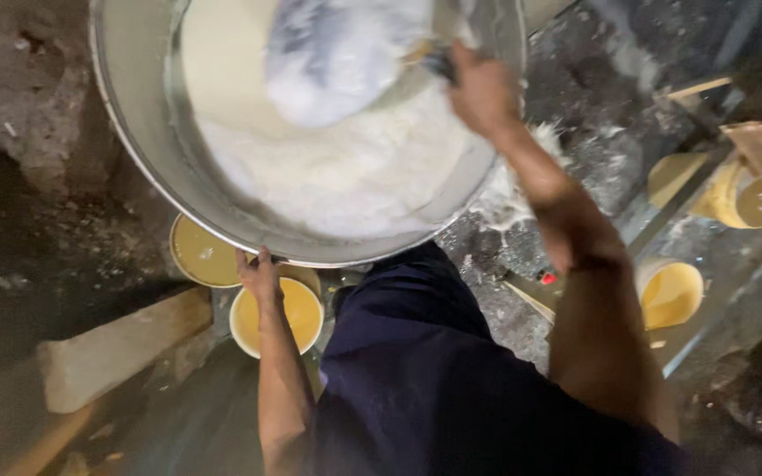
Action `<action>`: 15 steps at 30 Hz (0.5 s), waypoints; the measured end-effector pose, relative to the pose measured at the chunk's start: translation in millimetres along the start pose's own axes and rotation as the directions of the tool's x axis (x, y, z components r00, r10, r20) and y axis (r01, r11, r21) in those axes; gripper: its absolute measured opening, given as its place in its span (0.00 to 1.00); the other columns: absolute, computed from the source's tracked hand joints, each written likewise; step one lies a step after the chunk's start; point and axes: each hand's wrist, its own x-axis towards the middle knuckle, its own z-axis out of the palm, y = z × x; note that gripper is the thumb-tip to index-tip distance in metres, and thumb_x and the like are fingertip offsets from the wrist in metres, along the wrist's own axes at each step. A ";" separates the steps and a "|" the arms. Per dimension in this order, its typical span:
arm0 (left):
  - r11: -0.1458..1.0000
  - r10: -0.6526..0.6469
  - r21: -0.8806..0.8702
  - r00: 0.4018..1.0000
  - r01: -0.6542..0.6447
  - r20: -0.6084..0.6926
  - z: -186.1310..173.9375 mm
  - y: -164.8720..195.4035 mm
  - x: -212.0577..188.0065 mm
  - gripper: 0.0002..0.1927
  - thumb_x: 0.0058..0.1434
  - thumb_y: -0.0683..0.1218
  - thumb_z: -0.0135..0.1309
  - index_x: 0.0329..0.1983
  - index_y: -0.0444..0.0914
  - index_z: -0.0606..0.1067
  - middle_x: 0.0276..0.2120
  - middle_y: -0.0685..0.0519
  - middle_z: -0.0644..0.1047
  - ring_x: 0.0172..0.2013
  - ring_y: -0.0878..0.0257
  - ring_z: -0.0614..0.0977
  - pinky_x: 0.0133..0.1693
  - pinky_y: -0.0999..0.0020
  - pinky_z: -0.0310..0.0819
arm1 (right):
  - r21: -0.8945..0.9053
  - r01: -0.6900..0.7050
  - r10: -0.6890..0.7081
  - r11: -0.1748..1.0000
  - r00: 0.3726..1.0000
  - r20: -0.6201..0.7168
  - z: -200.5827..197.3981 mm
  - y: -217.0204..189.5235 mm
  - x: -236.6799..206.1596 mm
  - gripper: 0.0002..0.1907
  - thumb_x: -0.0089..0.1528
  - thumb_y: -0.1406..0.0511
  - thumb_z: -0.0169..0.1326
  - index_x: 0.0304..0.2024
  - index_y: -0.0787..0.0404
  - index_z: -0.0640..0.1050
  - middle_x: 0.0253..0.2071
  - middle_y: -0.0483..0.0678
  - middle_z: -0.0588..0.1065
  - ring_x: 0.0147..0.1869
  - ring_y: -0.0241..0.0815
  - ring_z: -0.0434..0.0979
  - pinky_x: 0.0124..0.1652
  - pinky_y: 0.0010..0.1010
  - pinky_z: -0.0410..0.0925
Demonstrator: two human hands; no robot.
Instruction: The person ladles yellowish whey from a large basin and pours it into bowls, then uses a flat skimmer to repeatedly skim white foam off the surface of the curds in the basin, working around the rim while steadying the basin with the other hand.
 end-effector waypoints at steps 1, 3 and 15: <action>0.999 0.026 0.023 1.000 -0.026 0.004 3.2 5.5 -3.7 0.34 0.67 0.37 0.51 0.75 0.36 0.56 0.43 0.44 0.79 0.32 0.61 0.82 0.32 0.65 0.81 | 0.037 0.131 -0.129 0.991 0.990 -0.060 27.2 -18.7 15.5 0.19 0.57 0.65 0.62 0.47 0.57 0.70 0.41 0.57 0.79 0.42 0.64 0.80 0.39 0.56 0.70; 0.994 0.080 0.070 0.997 -0.081 0.016 10.2 16.6 -10.0 0.33 0.68 0.37 0.50 0.76 0.36 0.58 0.45 0.44 0.79 0.35 0.61 0.81 0.36 0.66 0.80 | 0.126 0.124 -0.128 0.984 0.991 0.025 73.3 -60.4 46.5 0.17 0.60 0.66 0.58 0.49 0.57 0.70 0.41 0.56 0.78 0.40 0.63 0.80 0.36 0.56 0.70; 0.995 -0.060 0.066 0.989 0.069 -0.132 36.2 37.0 -3.4 0.31 0.68 0.35 0.49 0.74 0.33 0.59 0.38 0.50 0.78 0.34 0.66 0.78 0.38 0.69 0.76 | -0.177 0.249 -0.259 0.952 0.965 -0.037 209.7 -111.3 200.3 0.07 0.63 0.65 0.49 0.44 0.54 0.72 0.30 0.49 0.77 0.27 0.50 0.80 0.22 0.45 0.72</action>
